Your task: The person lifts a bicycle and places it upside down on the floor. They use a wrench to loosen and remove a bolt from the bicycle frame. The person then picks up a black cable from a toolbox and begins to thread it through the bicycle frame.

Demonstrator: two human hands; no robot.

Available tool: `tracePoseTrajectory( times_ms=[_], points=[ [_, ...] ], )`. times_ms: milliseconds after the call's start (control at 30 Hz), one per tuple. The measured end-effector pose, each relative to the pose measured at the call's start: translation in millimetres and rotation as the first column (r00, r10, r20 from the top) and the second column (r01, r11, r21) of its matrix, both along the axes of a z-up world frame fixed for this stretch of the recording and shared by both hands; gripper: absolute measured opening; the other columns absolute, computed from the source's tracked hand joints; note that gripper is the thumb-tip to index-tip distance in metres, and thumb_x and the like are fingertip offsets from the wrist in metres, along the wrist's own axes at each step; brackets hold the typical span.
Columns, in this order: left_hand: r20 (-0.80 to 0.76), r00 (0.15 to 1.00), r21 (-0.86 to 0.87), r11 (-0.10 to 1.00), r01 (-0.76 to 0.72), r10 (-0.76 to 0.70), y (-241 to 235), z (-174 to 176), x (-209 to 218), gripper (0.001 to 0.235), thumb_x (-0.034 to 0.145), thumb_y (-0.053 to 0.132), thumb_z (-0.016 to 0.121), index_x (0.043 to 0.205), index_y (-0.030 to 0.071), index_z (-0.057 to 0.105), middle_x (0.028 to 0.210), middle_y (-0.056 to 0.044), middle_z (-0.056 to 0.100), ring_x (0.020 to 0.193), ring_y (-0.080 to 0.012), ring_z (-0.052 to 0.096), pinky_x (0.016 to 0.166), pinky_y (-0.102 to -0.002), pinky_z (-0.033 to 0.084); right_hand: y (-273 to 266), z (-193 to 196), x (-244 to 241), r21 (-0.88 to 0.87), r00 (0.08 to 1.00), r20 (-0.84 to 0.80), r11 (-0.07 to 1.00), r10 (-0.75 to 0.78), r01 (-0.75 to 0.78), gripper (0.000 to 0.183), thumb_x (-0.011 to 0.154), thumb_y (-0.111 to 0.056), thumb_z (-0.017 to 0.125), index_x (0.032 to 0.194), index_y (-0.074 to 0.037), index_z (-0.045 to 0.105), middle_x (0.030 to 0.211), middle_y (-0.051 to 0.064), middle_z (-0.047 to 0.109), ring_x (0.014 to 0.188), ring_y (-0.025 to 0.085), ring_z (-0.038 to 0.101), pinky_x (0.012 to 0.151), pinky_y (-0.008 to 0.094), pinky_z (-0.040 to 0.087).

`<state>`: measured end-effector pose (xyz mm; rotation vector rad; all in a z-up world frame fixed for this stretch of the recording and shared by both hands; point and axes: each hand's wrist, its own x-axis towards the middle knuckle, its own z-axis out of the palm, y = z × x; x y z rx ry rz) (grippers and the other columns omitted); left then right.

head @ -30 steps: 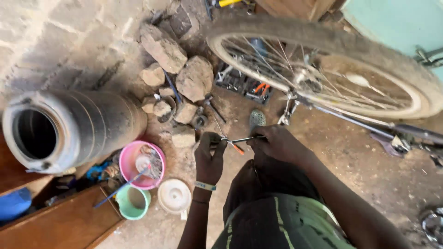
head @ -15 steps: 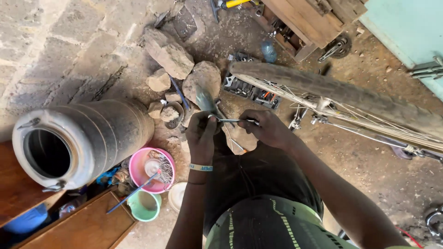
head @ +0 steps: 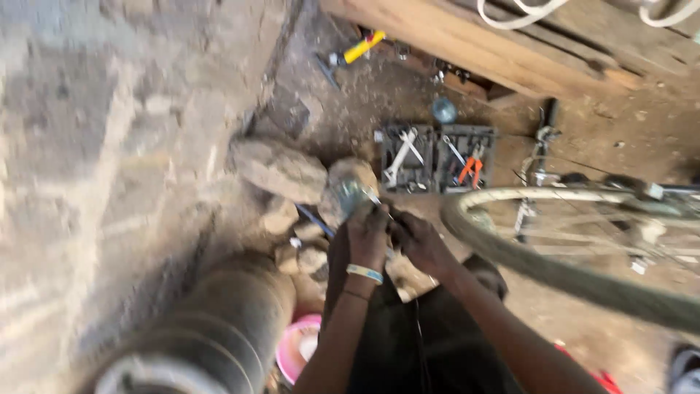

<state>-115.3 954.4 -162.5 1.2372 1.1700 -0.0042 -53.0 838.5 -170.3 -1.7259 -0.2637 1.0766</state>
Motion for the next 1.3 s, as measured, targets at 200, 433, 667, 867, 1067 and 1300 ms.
tracePoseTrajectory(
  times_ms=[200, 433, 667, 867, 1067, 1300],
  points=[
    [0.024, 0.958, 0.162, 0.947, 0.278, -0.285, 64.2, -145.5, 46.1, 0.026, 0.103, 0.026, 0.061, 0.094, 0.002, 0.064, 0.086, -0.020, 0.065, 0.091, -0.0332, 0.069, 0.079, -0.047, 0.054, 83.9, -78.3, 24.6, -0.060, 0.924, -0.026, 0.923, -0.382, 0.380, 0.042, 0.108, -0.025, 0.047, 0.108, 0.012, 0.067, 0.078, 0.030, 0.069, 0.074, 0.036, 0.068, 0.067, 0.051, 0.052],
    [0.044, 0.992, 0.128, 0.985, 0.115, -0.121, 75.8, -235.2, 102.8, 0.023, 0.099, 0.028, 0.061, 0.096, 0.008, 0.071, 0.083, -0.011, 0.071, 0.086, -0.0249, 0.069, 0.082, -0.044, 0.055, 76.3, -359.7, 17.6, 0.261, 0.260, 0.926, 0.961, -0.275, 0.089, 0.080, 0.103, -0.053, 0.043, 0.144, 0.015, 0.054, 0.122, 0.034, 0.059, 0.097, 0.041, 0.060, 0.078, 0.047, 0.053],
    [0.108, 0.991, 0.209, 0.973, -0.095, 0.073, 62.5, -259.2, 106.6, 0.034, 0.100, 0.033, 0.060, 0.078, 0.007, 0.056, 0.075, -0.009, 0.054, 0.075, -0.0158, 0.051, 0.080, -0.034, 0.047, 109.0, -447.0, 76.4, 0.118, 0.609, 0.478, 0.733, -0.633, 0.670, 0.054, 0.110, -0.047, 0.048, 0.094, 0.002, 0.063, 0.083, 0.016, 0.064, 0.079, 0.027, 0.063, 0.078, 0.039, 0.051],
    [0.007, 0.993, 0.269, 0.956, -0.115, 0.118, 64.3, -264.5, 81.2, 0.028, 0.100, 0.029, 0.058, 0.105, 0.005, 0.072, 0.102, -0.013, 0.072, 0.095, -0.0238, 0.072, 0.095, -0.043, 0.054, 114.7, -523.5, 94.5, -0.272, 0.712, 0.278, 0.658, -0.645, 0.702, 0.057, 0.101, -0.061, 0.057, 0.090, -0.007, 0.068, 0.082, 0.015, 0.072, 0.074, 0.037, 0.070, 0.064, 0.052, 0.050],
    [-0.005, 0.995, 0.355, 0.931, -0.087, 0.095, 68.5, -255.3, 66.5, 0.036, 0.099, 0.039, 0.056, 0.085, 0.007, 0.067, 0.081, -0.007, 0.070, 0.075, -0.0176, 0.066, 0.070, -0.035, 0.051, 136.6, -562.2, 104.2, -0.532, 0.865, 0.295, 0.682, -0.407, 0.502, 0.026, 0.093, -0.042, 0.066, 0.107, -0.020, 0.063, 0.124, 0.014, 0.058, 0.099, 0.040, 0.067, 0.080, 0.056, 0.052],
    [-0.460, 0.876, 0.285, 0.959, -0.009, 0.145, 77.8, -244.1, 48.1, 0.036, 0.092, 0.037, 0.060, 0.100, 0.017, 0.089, 0.049, -0.010, 0.063, 0.044, -0.0160, 0.053, 0.044, -0.030, 0.040, 141.5, -618.4, 136.4, -0.642, 0.980, 0.184, 0.747, -0.069, 0.174, 0.079, 0.094, -0.052, 0.062, 0.162, -0.029, 0.030, 0.166, 0.006, -0.026, 0.151, 0.061, -0.003, 0.117, 0.080, 0.005]
  ],
)
